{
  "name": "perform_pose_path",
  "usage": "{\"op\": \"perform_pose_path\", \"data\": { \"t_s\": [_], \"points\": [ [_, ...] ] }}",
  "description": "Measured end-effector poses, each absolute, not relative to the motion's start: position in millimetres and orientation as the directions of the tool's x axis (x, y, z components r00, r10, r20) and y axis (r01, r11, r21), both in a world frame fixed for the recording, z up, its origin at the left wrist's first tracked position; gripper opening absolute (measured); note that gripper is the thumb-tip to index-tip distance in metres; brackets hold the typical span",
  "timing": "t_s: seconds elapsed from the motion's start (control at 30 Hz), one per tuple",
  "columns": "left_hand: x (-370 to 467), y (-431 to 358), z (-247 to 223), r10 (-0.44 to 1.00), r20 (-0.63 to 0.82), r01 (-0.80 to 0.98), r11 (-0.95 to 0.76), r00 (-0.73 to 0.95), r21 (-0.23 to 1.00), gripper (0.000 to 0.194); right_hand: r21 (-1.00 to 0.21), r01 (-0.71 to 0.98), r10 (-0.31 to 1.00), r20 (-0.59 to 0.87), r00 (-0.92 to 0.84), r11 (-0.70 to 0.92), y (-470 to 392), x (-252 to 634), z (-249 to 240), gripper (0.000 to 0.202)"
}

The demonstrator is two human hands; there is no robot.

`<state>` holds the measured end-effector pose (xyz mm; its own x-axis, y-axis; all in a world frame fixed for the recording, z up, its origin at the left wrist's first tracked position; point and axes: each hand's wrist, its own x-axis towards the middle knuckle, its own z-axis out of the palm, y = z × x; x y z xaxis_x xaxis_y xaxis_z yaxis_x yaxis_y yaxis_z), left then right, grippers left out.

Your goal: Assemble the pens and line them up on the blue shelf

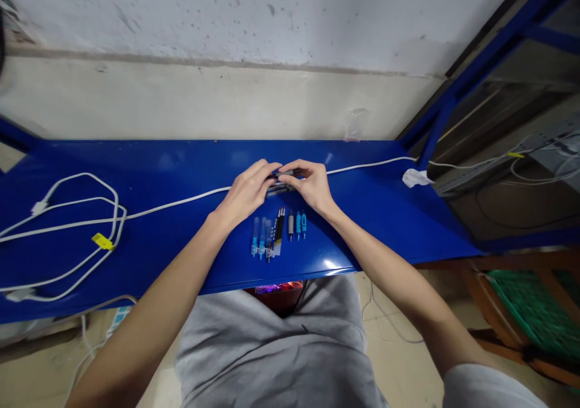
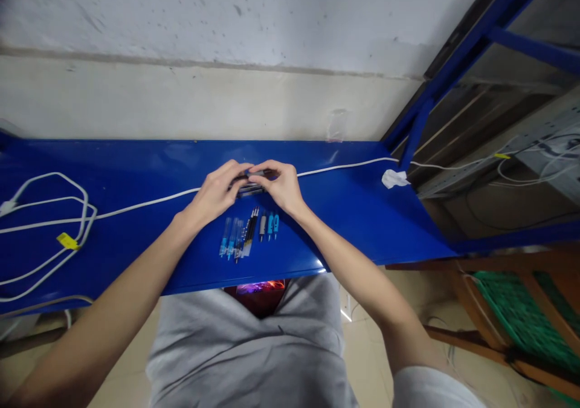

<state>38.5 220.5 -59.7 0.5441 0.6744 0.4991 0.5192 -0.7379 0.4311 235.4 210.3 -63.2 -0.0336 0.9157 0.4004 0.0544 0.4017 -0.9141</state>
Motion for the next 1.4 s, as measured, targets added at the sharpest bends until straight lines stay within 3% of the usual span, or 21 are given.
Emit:
{"op": "perform_pose_path", "data": {
  "t_s": [0.2, 0.43, 0.57, 0.8, 0.97, 1.03, 1.23, 1.4],
  "points": [
    [41, 217, -58, 0.604, 0.526, 0.470, -0.797, 0.599, 0.380, 0.055, -0.791, 0.281, 0.834, 0.549, -0.065, 0.543, 203, 234, -60, 0.017],
    [30, 222, -59, 0.605, 0.586, 0.640, -0.747, 0.540, 0.181, 0.031, -0.762, 0.302, 0.814, 0.571, -0.102, 0.572, 201, 237, -55, 0.011],
    [29, 218, -56, 0.605, 0.577, 0.683, -0.722, 0.549, 0.107, 0.035, -0.809, 0.309, 0.861, 0.502, -0.078, 0.500, 197, 235, -55, 0.025],
    [39, 209, -55, 0.618, 0.530, 0.664, -0.736, 0.580, 0.131, 0.040, -0.749, 0.497, 0.877, 0.479, -0.050, 0.437, 192, 235, -55, 0.061],
    [35, 214, -59, 0.692, 0.537, 0.698, -0.674, 0.482, 0.243, 0.040, -0.815, 0.341, 0.881, 0.455, -0.126, 0.469, 197, 236, -57, 0.040],
    [33, 216, -60, 0.693, 0.529, 0.667, -0.689, 0.490, 0.284, 0.039, -0.841, 0.290, 0.890, 0.438, -0.130, 0.457, 199, 237, -58, 0.040],
    [29, 226, -64, 0.612, 0.570, 0.608, -0.759, 0.547, 0.232, 0.034, -0.795, 0.509, 0.939, 0.329, -0.097, 0.331, 194, 237, -52, 0.064],
    [22, 228, -66, 0.642, 0.597, 0.616, -0.732, 0.481, 0.292, 0.031, -0.757, 0.467, 0.888, 0.419, -0.190, 0.457, 191, 231, -49, 0.041]
  ]
}}
